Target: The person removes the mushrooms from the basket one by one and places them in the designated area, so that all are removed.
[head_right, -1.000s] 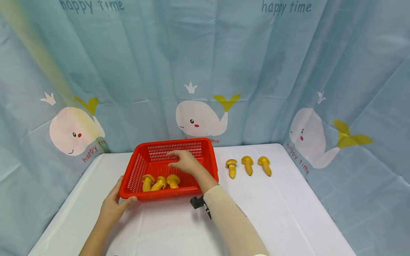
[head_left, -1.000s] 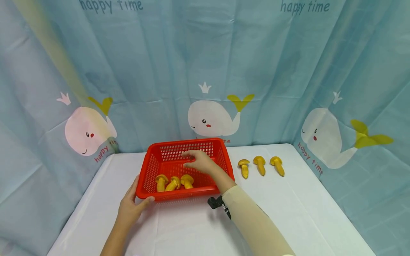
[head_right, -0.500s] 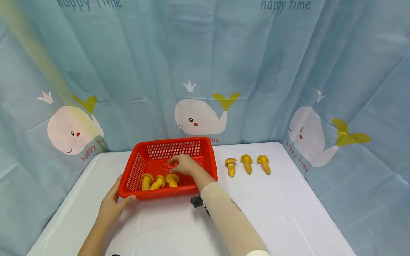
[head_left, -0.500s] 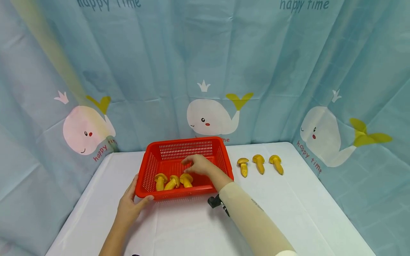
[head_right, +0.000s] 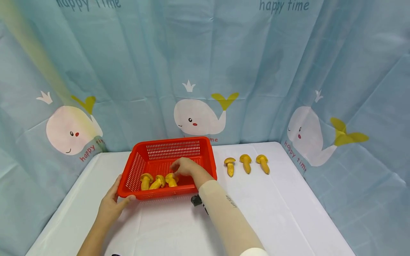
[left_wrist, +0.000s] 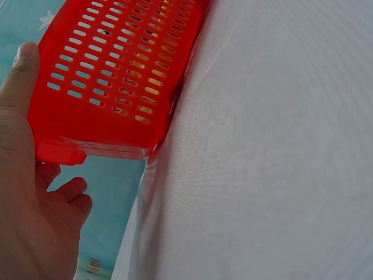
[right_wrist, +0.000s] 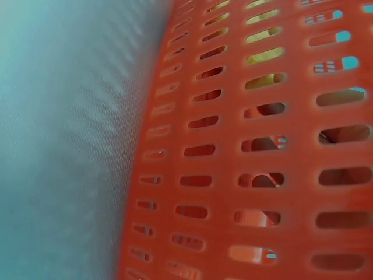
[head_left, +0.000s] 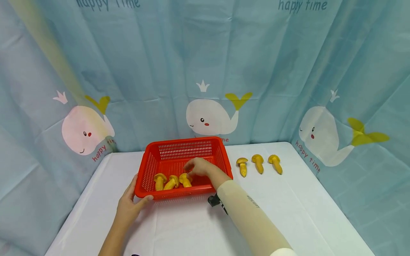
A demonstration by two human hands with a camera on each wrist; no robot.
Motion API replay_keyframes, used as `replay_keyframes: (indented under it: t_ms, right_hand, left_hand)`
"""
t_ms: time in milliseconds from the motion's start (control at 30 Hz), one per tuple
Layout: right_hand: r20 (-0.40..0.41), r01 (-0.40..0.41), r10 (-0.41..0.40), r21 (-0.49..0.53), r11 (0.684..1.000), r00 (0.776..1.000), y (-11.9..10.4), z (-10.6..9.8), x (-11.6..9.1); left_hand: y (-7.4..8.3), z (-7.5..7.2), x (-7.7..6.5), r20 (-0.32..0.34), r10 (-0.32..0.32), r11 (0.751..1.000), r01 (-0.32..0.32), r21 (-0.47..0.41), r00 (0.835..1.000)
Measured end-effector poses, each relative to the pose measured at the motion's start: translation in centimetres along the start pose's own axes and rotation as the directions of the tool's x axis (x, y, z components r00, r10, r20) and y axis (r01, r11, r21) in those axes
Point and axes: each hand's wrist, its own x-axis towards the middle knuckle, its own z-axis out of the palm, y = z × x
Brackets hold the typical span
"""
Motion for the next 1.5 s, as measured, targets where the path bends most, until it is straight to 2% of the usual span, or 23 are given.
replay_keyframes:
  t_ms: [333, 567, 833, 1167, 1500]
  right_hand:
    - [0.030, -0.002, 0.003, -0.020, 1.000, 1.000, 0.1, 0.1, 0.1]
    - [0.056, 0.026, -0.026, -0.001, 1.000, 0.998, 0.2, 0.1, 0.3]
    - [0.050, 0.031, -0.033, 0.027, 0.999, 0.998, 0.2, 0.0, 0.3]
    - [-0.012, -0.008, 0.008, 0.021, 1.000, 1.000, -0.1, -0.4, 0.2]
    - [-0.114, 0.089, -0.077, 0.100, 0.991, 0.991, -1.0, -1.2, -0.5]
  left_hand:
    - [0.3, -0.1, -0.2, 0.001, -0.017, 1.000, 0.017, -0.026, 1.000]
    - [0.1, -0.1, 0.0, -0.002, -0.018, 1.000, 0.018, -0.010, 1.000]
    - [0.2, 0.0, 0.0, 0.005, -0.026, 0.999, 0.026, -0.025, 1.000]
    - [0.5, 0.0, 0.1, 0.004, -0.025, 1.000, 0.025, -0.019, 1.000]
    - [0.3, 0.0, 0.1, 0.002, -0.023, 1.000, 0.023, -0.012, 1.000]
